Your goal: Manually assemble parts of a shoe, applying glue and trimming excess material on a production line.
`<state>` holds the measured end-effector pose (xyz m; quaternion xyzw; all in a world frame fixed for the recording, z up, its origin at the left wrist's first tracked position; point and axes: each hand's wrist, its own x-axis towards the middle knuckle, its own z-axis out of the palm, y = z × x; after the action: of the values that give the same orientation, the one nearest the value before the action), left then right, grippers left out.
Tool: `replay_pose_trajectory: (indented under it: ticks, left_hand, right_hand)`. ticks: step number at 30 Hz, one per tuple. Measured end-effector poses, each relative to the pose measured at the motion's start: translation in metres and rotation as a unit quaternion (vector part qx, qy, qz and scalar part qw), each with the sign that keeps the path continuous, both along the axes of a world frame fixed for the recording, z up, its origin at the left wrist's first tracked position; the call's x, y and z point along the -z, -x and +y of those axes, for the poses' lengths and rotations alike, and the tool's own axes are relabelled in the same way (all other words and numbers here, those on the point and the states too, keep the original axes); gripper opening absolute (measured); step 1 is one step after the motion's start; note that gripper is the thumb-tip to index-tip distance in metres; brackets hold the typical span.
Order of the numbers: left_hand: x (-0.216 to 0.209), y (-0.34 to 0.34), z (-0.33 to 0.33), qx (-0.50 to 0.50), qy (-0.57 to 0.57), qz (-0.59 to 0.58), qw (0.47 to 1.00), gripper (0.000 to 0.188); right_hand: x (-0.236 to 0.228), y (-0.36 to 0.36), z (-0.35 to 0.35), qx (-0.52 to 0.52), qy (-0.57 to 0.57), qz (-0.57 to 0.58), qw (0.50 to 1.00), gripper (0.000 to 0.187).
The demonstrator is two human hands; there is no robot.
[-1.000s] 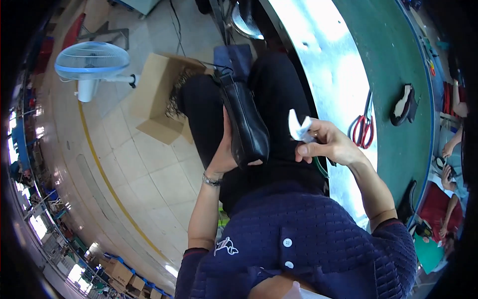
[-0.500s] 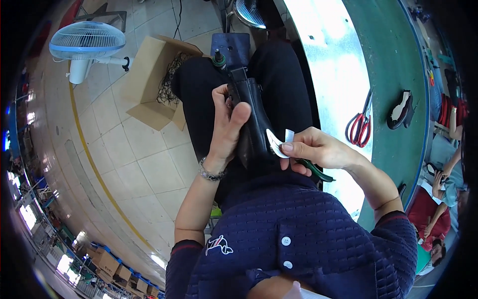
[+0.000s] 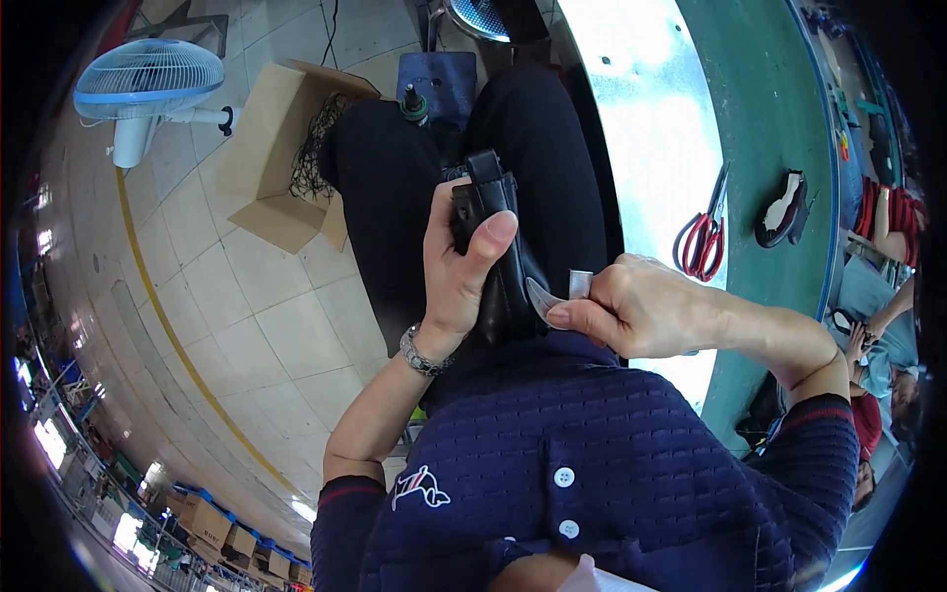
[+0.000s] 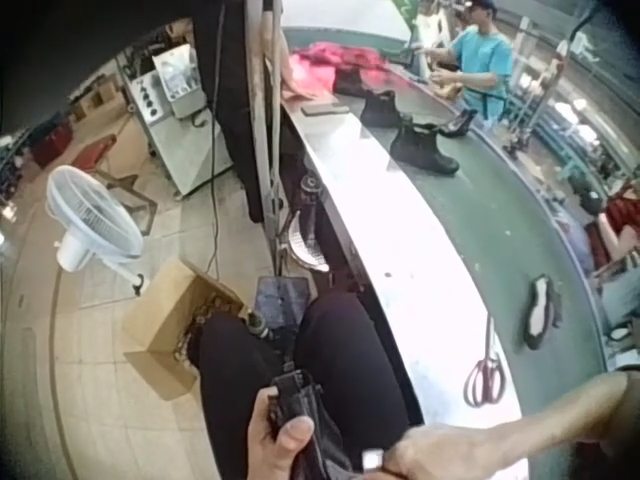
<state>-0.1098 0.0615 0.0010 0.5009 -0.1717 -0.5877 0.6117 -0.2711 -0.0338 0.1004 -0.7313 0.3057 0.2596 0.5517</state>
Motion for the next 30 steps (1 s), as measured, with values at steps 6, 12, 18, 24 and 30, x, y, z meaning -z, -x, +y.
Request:
replay_pose_trajectory:
  ticks: [6, 12, 18, 24, 30]
  left_hand:
    - [0.006, 0.002, 0.000, -0.010, -0.002, -0.029, 1.000, 0.041]
    - [0.010, 0.000, -0.010, -0.022, -0.009, -0.017, 1.000, 0.036]
    - [0.008, -0.010, -0.016, 0.007, 0.003, 0.016, 1.000, 0.038]
    - [0.003, -0.012, -0.020, -0.009, 0.010, 0.023, 1.000, 0.039]
    - [0.000, -0.007, -0.013, 0.018, 0.016, -0.011, 1.000, 0.038]
  right_hand:
    - [-0.009, -0.011, -0.002, -0.075, 0.117, 0.029, 0.990, 0.064]
    - [0.012, -0.003, 0.016, 0.090, 0.000, 0.056, 0.994, 0.066]
    - [0.014, 0.002, 0.026, 0.162, 0.081, -0.053, 0.982, 0.064]
    - [0.024, 0.014, 0.018, 0.269, -0.146, -0.027, 0.952, 0.067]
    - [0.027, 0.008, 0.006, 0.179, -0.213, -0.032, 0.960, 0.068]
